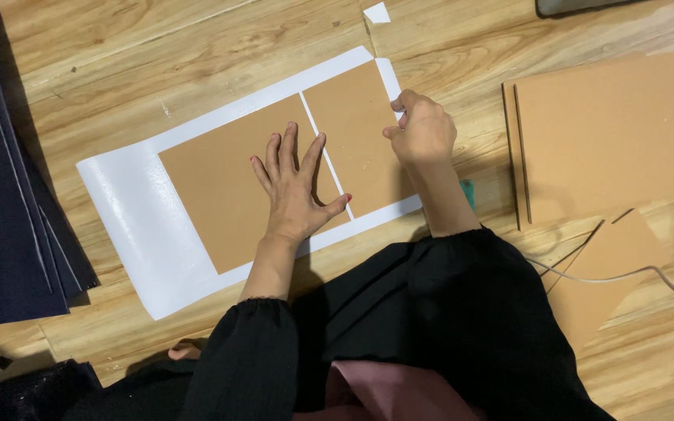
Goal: Assembling cardboard folders by placing panels onto an adhesive sheet and smoothing them with a tool
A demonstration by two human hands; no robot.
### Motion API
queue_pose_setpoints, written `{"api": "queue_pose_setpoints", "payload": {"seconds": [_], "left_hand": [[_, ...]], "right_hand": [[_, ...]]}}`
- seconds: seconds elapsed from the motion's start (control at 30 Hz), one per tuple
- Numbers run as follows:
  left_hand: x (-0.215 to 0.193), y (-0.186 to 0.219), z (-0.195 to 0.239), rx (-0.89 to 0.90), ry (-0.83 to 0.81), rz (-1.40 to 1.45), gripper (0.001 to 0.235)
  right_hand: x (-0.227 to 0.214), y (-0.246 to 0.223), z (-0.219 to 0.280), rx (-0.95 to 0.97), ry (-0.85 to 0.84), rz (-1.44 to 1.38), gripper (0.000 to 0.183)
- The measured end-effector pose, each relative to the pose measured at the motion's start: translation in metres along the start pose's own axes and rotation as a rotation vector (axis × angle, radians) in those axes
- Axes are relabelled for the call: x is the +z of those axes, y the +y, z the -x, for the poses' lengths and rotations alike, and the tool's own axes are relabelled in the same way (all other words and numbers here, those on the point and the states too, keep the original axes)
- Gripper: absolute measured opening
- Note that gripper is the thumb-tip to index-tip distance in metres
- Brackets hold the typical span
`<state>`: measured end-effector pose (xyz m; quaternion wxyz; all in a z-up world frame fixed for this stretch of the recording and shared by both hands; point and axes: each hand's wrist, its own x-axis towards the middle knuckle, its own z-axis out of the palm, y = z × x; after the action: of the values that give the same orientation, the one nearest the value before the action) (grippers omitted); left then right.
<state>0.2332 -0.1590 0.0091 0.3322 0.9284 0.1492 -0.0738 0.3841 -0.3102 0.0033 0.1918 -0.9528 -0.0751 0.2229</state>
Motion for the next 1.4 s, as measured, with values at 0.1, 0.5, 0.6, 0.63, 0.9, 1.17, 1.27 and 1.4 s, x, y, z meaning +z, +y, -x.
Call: {"api": "queue_pose_setpoints", "payload": {"seconds": [0.1,0.5,0.6,0.63,0.9,1.17,1.27,1.4], "left_hand": [[0.001,0.0,0.0,-0.005,0.002,-0.014,0.092],[0.001,-0.002,-0.001,-0.003,0.002,-0.002,0.094],[0.001,-0.002,-0.001,0.008,0.006,-0.01,0.094],[0.0,-0.001,-0.001,0.001,-0.002,-0.012,0.094],[-0.001,0.0,-0.001,-0.01,-0.011,-0.013,0.094],[0.002,-0.003,0.0,0.029,0.033,-0.007,0.092],[-0.001,-0.003,-0.001,0.052,0.033,-0.032,0.093],[0.002,-0.007,0.0,0.04,0.075,-0.041,0.093]], "right_hand": [[-0.001,-0.002,0.001,0.003,-0.004,0.013,0.032],[0.003,0.001,-0.002,-0.024,0.0,0.078,0.032],[0.002,0.0,-0.002,-0.013,-0.002,0.085,0.032],[0.002,0.0,-0.002,-0.011,-0.006,0.088,0.032],[0.003,-0.001,-0.001,-0.006,-0.007,0.107,0.031],[0.006,0.004,-0.009,0.023,-0.09,0.15,0.033],[-0.003,-0.011,-0.002,0.045,-0.115,0.169,0.034],[0.008,-0.006,-0.008,0.02,-0.13,0.138,0.033]]}}
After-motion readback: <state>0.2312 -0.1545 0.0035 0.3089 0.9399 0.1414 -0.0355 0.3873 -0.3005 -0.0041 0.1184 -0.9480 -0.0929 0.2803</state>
